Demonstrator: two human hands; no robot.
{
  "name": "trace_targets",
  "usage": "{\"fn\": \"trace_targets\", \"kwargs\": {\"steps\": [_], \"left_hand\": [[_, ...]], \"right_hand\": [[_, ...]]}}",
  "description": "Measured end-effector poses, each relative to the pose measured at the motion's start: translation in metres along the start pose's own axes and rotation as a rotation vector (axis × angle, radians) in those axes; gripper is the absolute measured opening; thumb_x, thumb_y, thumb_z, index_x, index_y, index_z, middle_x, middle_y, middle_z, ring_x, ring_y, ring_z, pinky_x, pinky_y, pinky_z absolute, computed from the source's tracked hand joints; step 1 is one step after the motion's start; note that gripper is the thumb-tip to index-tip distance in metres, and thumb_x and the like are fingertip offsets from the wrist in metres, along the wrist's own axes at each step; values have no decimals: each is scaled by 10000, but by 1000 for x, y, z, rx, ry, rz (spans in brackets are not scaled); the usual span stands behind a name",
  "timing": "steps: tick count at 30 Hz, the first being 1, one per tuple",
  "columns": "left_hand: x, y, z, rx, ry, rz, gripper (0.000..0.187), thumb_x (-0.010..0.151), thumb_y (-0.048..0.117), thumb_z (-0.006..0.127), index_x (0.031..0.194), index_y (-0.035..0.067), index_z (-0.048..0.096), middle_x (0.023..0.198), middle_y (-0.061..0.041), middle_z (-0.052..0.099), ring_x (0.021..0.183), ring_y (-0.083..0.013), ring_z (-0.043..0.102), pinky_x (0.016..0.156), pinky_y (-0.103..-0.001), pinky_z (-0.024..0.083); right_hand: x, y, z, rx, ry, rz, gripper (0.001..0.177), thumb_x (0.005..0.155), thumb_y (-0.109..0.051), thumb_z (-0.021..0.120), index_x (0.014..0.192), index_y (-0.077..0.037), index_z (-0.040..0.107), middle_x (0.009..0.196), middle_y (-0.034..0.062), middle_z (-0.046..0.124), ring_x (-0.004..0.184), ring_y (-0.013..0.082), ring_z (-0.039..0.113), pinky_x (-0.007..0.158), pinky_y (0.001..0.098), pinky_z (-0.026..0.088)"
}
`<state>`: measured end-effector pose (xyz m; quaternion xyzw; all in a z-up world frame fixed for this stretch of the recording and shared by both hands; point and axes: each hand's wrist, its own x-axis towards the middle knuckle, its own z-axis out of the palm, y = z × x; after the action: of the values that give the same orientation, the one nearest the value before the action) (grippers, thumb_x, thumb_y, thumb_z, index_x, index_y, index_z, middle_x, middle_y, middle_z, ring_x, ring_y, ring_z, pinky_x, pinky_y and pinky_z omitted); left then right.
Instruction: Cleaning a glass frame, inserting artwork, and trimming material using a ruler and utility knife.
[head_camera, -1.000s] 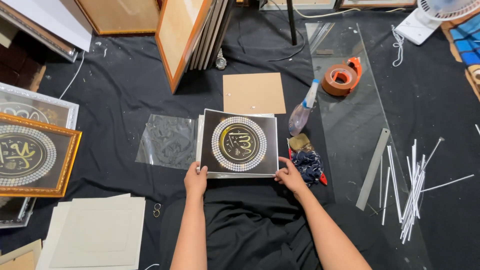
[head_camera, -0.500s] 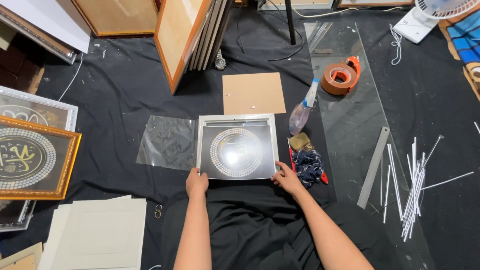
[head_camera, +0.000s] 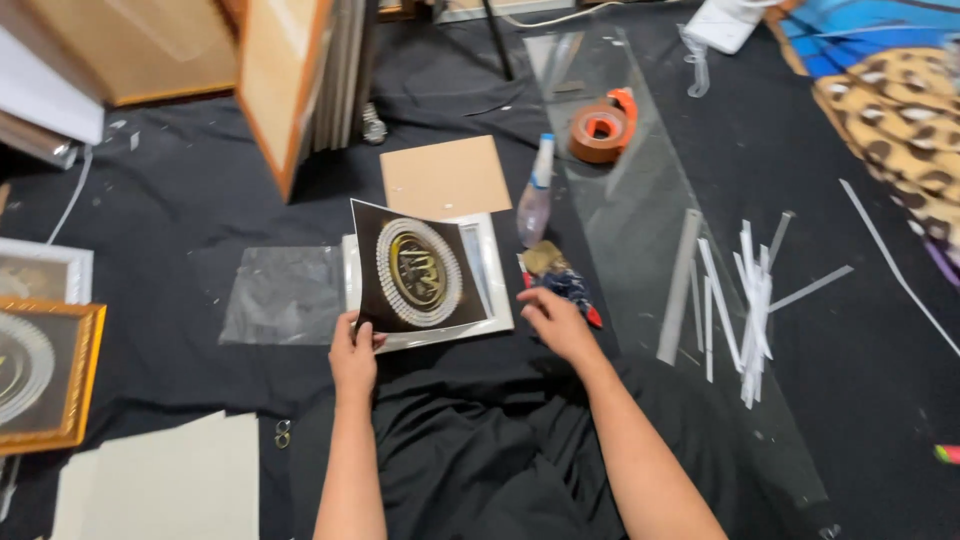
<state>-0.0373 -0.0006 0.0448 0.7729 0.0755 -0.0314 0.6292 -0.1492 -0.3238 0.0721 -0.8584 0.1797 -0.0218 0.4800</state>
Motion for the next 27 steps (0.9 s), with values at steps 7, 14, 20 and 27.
{"fn": "trace_targets", "kwargs": {"steps": [7, 14, 20, 27], "left_hand": [[-87, 61, 4, 224, -31, 404, 207, 1099, 48, 467, 1158, 111, 655, 940, -167, 731, 914, -295, 749, 804, -443, 651], [-140, 111, 12, 547, -10, 804, 227, 1053, 55, 567, 1213, 190, 655, 1020, 2, 726, 947, -226, 728, 763, -364, 640], [-148, 145, 32, 623, 54, 979, 311, 1015, -5, 592, 1274, 161, 637, 1034, -13, 715, 926, -236, 726, 746, -362, 660], [-143, 165, 86, 403, -26, 827, 272, 994, 23, 639, 1226, 163, 647, 1009, -21, 727, 855, -241, 738, 682, -373, 656]], "right_hand": [[6, 159, -113, -55, 324, 169, 230, 993, -242, 624, 1164, -151, 748, 991, 84, 765, 1039, 303, 697, 926, 457, 528], [10, 292, -115, -172, 175, 845, 1058, 724, -453, 878, 1455, 147, 405, 1401, 387, 498, 1263, 493, 558, 926, 578, 543], [24, 305, -123, -316, 34, 929, 1232, 702, -296, 949, 1516, 154, 143, 1446, 432, 414, 1324, 559, 479, 1014, 664, 475], [26, 372, -114, -367, 157, 921, 1012, 658, -204, 968, 1392, 155, 370, 1239, 411, 578, 1171, 583, 580, 883, 681, 549]]}}
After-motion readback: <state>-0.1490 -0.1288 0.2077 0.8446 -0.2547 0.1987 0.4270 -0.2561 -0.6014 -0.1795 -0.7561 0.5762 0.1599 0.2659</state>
